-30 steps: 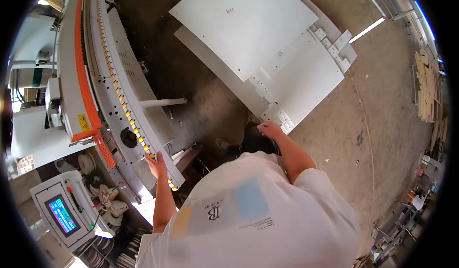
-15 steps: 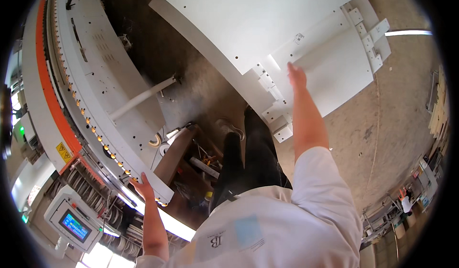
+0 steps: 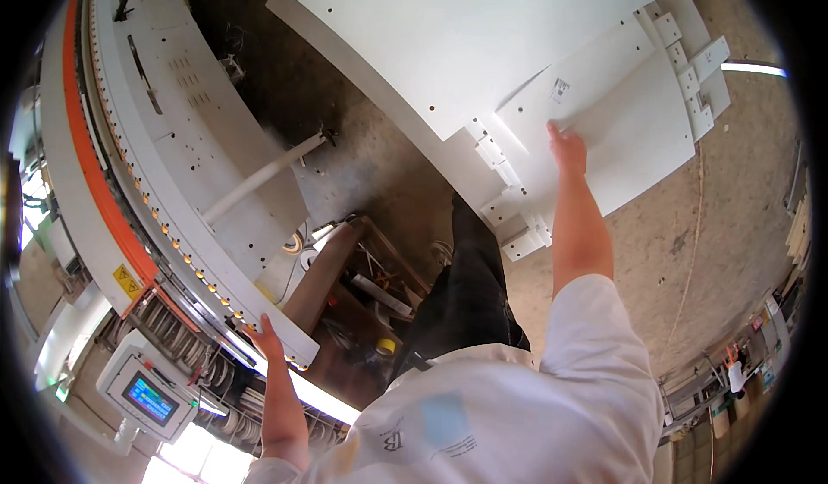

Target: The person repeatedly picks up white rectangular panels from a stack, places them onto a machine conveyor belt, and then retrieves them to stack them elsewhere. The task involves handling multiple panels one at a time in a repetitive cycle.

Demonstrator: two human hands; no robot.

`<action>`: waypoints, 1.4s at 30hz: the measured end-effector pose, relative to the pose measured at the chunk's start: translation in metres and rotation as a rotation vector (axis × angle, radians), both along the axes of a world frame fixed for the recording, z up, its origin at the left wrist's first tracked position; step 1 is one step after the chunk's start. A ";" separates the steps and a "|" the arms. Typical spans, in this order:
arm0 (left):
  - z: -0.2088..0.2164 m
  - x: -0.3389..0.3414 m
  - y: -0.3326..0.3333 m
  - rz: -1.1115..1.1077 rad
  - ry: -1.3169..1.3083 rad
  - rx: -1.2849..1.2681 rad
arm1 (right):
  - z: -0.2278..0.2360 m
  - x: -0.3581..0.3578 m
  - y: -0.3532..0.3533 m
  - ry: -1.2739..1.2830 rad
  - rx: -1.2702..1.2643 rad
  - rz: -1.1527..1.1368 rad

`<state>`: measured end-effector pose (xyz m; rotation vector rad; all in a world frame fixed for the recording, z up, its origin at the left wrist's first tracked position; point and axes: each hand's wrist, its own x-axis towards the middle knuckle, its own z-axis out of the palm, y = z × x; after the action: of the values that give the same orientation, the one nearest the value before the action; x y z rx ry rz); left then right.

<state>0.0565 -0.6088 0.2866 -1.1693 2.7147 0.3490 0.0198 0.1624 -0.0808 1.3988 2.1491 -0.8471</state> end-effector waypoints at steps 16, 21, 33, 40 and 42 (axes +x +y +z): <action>-0.005 0.004 -0.011 -0.023 0.033 0.035 | 0.019 0.191 -0.159 0.039 -0.568 -1.073; -0.021 0.012 -0.035 -0.059 0.095 0.038 | 0.055 0.165 -0.171 0.295 -0.434 -1.270; 0.004 0.001 0.005 -0.018 0.006 -0.038 | 0.178 0.179 -0.086 0.229 0.232 -0.760; 0.003 0.004 0.011 0.008 0.085 -0.076 | 0.240 0.080 -0.073 0.818 -0.230 -0.320; 0.015 0.000 0.013 -0.031 0.172 -0.024 | 0.255 0.038 -0.092 0.889 -0.205 -0.127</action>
<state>0.0561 -0.5954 0.3013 -1.1516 2.8879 0.4326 0.0581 0.0704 0.1743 1.1719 2.4552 -1.9604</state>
